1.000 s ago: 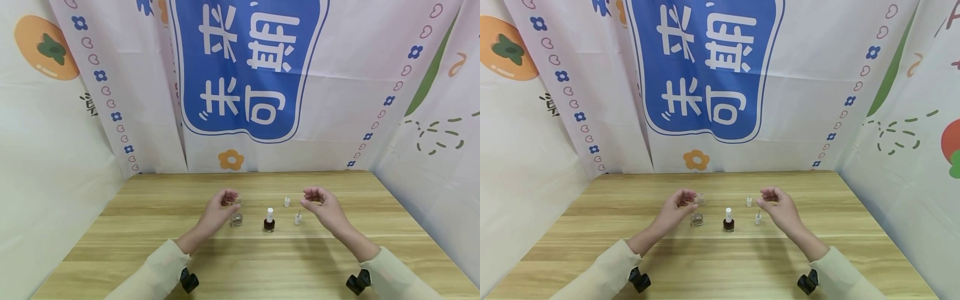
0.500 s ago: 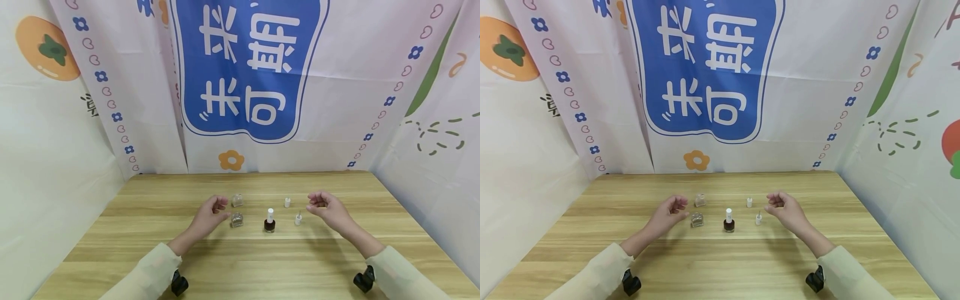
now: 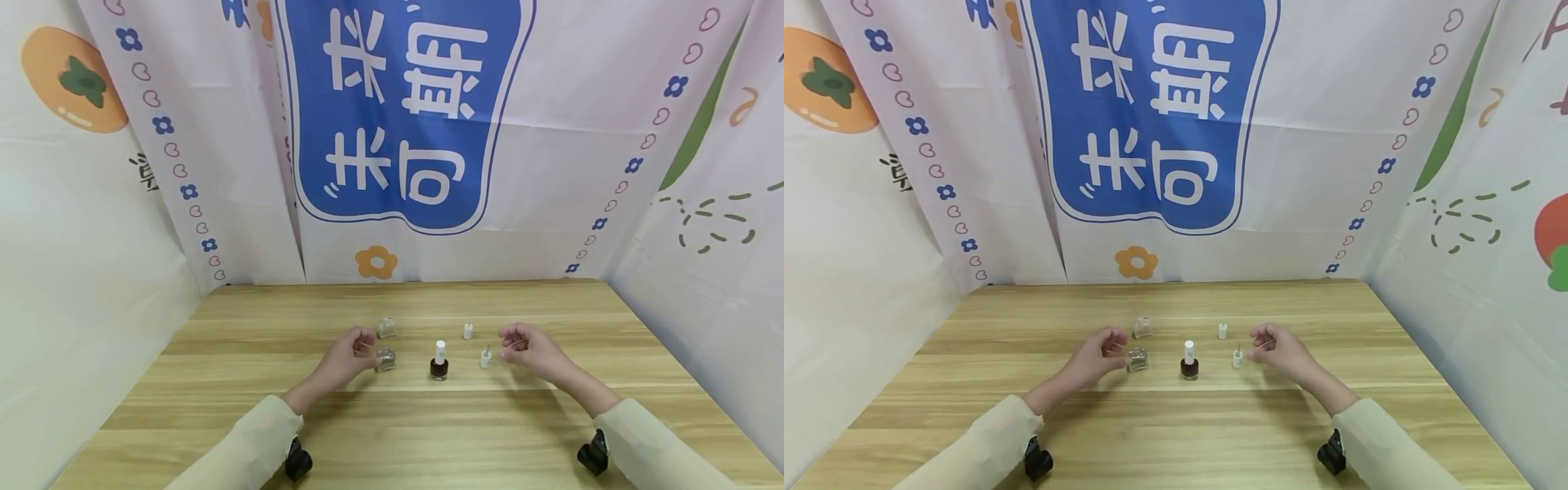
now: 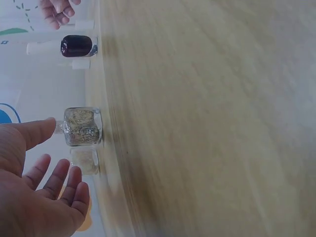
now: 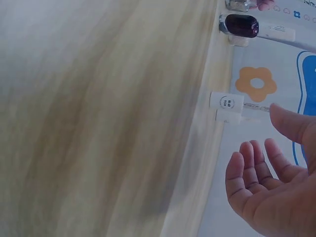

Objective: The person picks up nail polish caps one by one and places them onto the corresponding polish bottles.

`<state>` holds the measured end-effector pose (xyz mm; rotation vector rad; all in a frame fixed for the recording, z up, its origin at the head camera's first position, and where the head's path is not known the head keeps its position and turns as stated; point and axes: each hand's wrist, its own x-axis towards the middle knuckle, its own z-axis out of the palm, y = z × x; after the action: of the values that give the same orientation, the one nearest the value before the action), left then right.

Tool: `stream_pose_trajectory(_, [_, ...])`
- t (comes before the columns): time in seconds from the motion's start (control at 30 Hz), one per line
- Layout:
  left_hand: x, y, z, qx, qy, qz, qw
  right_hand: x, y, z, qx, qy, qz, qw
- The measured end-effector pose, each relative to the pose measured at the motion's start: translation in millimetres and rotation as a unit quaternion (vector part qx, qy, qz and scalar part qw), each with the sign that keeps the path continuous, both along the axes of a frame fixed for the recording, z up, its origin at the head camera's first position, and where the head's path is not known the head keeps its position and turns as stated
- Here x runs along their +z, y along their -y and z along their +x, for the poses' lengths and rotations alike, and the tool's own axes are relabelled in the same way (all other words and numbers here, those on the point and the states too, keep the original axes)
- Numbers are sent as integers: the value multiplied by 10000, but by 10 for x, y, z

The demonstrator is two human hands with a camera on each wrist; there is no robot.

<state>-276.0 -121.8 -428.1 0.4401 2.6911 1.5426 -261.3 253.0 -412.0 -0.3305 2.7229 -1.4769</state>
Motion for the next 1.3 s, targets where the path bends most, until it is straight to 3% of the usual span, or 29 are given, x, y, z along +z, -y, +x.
stream_pose_trajectory(0.4, [-53,-6,-4,-263,179,-237,9992,-84,35,-33,294,110,345,9989])
stream_pose_trajectory(1.3, [-136,-98,-81,-492,-64,-581,9971,-193,161,-151,714,-116,893,9934])
